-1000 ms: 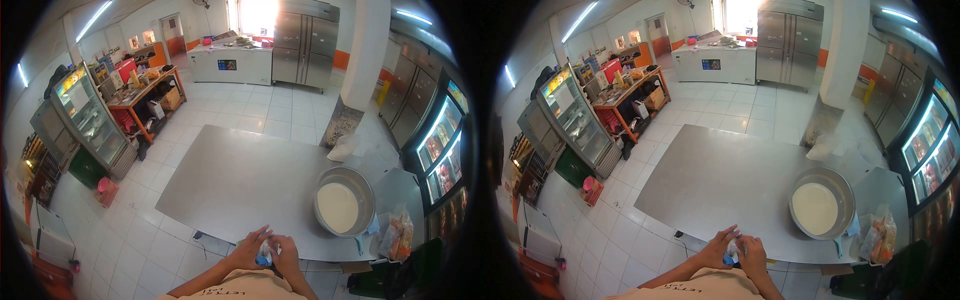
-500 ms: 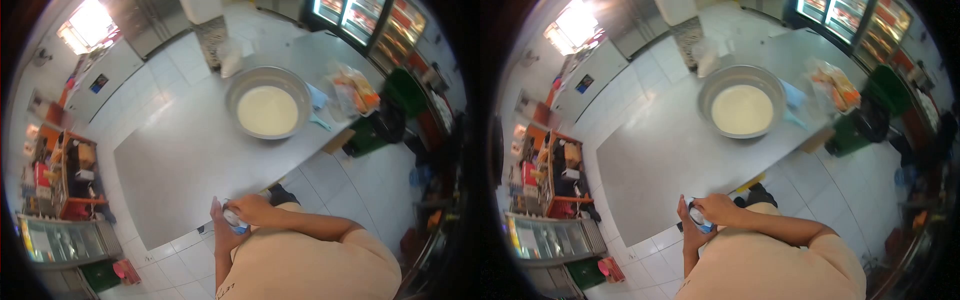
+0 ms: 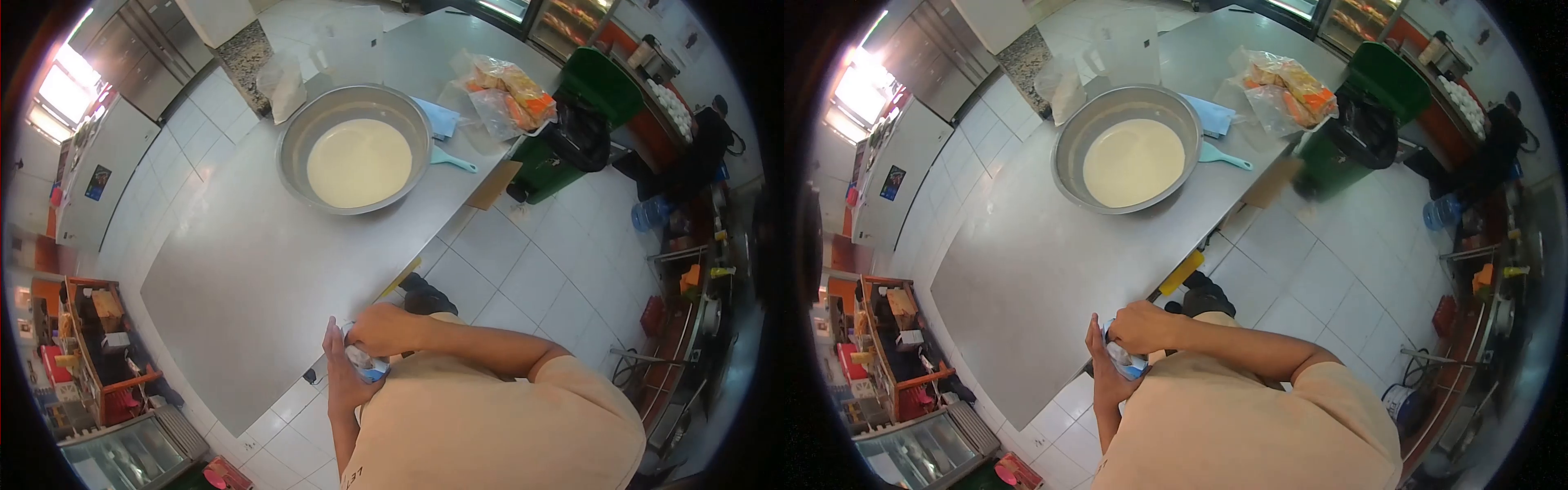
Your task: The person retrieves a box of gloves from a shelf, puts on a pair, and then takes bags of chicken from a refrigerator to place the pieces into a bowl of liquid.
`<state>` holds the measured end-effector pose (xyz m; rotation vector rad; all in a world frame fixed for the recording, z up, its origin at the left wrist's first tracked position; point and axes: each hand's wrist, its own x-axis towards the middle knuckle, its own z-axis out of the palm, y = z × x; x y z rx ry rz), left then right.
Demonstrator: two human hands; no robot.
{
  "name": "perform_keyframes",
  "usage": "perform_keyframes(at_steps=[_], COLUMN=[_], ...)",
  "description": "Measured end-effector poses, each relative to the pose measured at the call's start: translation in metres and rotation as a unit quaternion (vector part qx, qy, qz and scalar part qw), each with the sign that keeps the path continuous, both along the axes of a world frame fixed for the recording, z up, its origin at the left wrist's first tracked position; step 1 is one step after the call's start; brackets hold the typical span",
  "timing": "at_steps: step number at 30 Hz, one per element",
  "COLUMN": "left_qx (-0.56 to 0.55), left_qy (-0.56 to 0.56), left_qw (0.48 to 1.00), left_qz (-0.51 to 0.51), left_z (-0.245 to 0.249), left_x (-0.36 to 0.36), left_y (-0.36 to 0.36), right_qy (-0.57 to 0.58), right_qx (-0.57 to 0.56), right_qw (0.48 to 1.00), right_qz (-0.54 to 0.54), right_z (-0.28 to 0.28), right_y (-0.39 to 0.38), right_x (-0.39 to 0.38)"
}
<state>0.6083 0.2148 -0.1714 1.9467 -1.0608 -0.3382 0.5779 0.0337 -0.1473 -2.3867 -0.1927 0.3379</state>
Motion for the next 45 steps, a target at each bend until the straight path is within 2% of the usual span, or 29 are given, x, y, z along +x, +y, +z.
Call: perform_keyframes(at_steps=[6, 10, 13, 18, 21, 25, 27, 31, 34, 37, 39, 43, 45], left_qx=[0.009, -0.021, -0.028, -0.079, -0.086, -0.099, -0.056, -0.057, -0.059, -0.042, -0.004, -0.019, -0.031], left_qy=[0.023, 0.040, 0.001, 0.046, 0.050, 0.051, 0.077, 0.079, 0.065, 0.119, 0.122, 0.178, 0.186], left_qw=[1.000, 0.999, 1.000, 0.996, 0.995, 0.994, 0.995, 0.995, 0.996, 0.992, 0.992, 0.983, 0.982], left_qz=[-0.007, -0.009, 0.005, 0.017, 0.010, 0.018, 0.011, 0.017, 0.020, 0.012, 0.010, 0.036, 0.035], left_z=[0.014, 0.004, 0.011, 0.002, 0.000, 0.000, 0.003, 0.003, 0.004, -0.001, -0.001, 0.002, -0.004], left_x=[0.000, -0.002, -0.003, 0.001, 0.004, 0.006, 0.008, 0.010, 0.012, 0.014, 0.011, 0.010, 0.012], left_y=[-0.012, -0.012, -0.013, -0.007, -0.010, -0.012, -0.012, -0.015, -0.014, -0.009, -0.005, -0.006, -0.004], right_qy=[0.000, 0.016, -0.037, -0.084, -0.087, -0.105, -0.062, -0.094, -0.131, -0.109, -0.164, -0.165, -0.094], right_qx=[0.017, 0.015, -0.020, 0.016, 0.006, 0.039, -0.017, -0.011, 0.016, 0.037, 0.075, 0.107, 0.118], right_qw=[1.000, 1.000, 0.999, 0.993, 0.995, 0.993, 0.997, 0.994, 0.990, 0.992, 0.979, 0.973, 0.982], right_qz=[-0.003, 0.012, -0.020, -0.082, -0.042, -0.044, -0.032, -0.047, -0.051, -0.056, -0.099, -0.119, -0.109], right_z=[-0.004, -0.006, -0.003, 0.023, 0.036, 0.035, 0.033, 0.030, 0.028, 0.033, 0.037, 0.039, 0.043], right_y=[-0.010, -0.012, -0.006, -0.012, -0.018, -0.018, -0.018, -0.018, -0.018, -0.020, -0.019, -0.015, -0.015], right_x=[-0.002, -0.002, -0.006, -0.008, -0.009, -0.009, -0.009, -0.007, -0.009, -0.010, -0.011, -0.013, -0.013])
